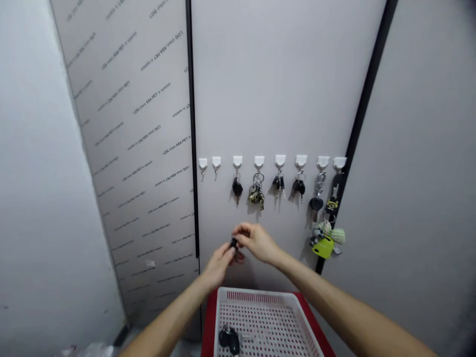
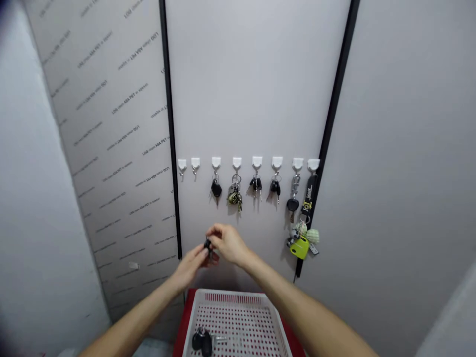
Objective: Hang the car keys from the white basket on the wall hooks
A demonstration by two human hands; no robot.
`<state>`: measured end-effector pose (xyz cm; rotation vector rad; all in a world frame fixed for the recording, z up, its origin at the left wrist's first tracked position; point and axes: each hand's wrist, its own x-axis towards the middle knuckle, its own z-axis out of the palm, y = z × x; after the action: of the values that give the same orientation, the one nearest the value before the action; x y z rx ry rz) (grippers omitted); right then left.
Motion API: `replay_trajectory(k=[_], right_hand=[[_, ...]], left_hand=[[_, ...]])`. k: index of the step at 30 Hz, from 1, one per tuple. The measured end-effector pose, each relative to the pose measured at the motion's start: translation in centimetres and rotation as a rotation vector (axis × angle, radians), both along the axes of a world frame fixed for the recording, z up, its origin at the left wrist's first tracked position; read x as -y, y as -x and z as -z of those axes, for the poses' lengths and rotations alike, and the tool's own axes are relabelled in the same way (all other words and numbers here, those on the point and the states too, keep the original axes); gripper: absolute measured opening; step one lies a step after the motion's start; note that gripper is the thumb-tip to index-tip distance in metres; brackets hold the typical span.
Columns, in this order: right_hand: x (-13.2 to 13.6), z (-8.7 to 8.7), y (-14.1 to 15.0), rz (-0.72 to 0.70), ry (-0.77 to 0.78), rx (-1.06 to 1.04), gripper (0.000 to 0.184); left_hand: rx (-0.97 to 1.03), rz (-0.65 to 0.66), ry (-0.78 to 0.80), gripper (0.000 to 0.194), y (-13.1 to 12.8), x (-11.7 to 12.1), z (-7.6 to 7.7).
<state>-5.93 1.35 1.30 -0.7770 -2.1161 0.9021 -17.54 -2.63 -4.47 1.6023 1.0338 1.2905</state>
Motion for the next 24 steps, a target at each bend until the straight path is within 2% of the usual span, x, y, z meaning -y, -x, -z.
replay_trajectory(k=[3, 7, 9, 11, 14, 19, 22, 24], right_hand=[[-1.3, -4.5, 2.1, 0.066, -0.151, -0.049, 0.01], [-3.5, -9.4, 5.1, 0.235, -0.31, -0.1, 0.018], [-4.5, -11.0, 6.5, 0.299, -0.351, -0.124, 0.02], [-5.2, -11.8, 7.6, 0.366, -0.371, -0.116, 0.022], [-6.0, -11.7, 8.6, 0.448, -0.36, -0.044, 0.022], [-5.5, -10.0, 7.9, 0.429, -0.455, -0.027, 0.029], [-3.9, -7.4, 6.2, 0.438, -0.502, -0.022, 0.03], [-2.7, -4.3, 4.6, 0.356, -0.472, 0.086, 0.027]], left_hand=[[0.14, -0.098, 0.011, 0.024, 1.4, -1.7, -4.4], [0.17, -0.338, -0.085, 0.02, 3.3, -3.9, -10.4], [0.12, -0.472, -0.129, 0.019, 3.9, -4.9, -12.5], [0.059, -0.572, -0.146, 0.02, 4.3, -5.7, -13.5], [0.012, -0.609, -0.128, 0.021, 4.7, -6.3, -13.3], [-0.034, -0.537, -0.069, 0.02, 4.5, -6.0, -10.7], [-0.085, -0.464, -0.012, 0.019, 4.0, -4.9, -8.2], [-0.167, -0.374, 0.029, 0.019, 3.4, -3.8, -5.6]])
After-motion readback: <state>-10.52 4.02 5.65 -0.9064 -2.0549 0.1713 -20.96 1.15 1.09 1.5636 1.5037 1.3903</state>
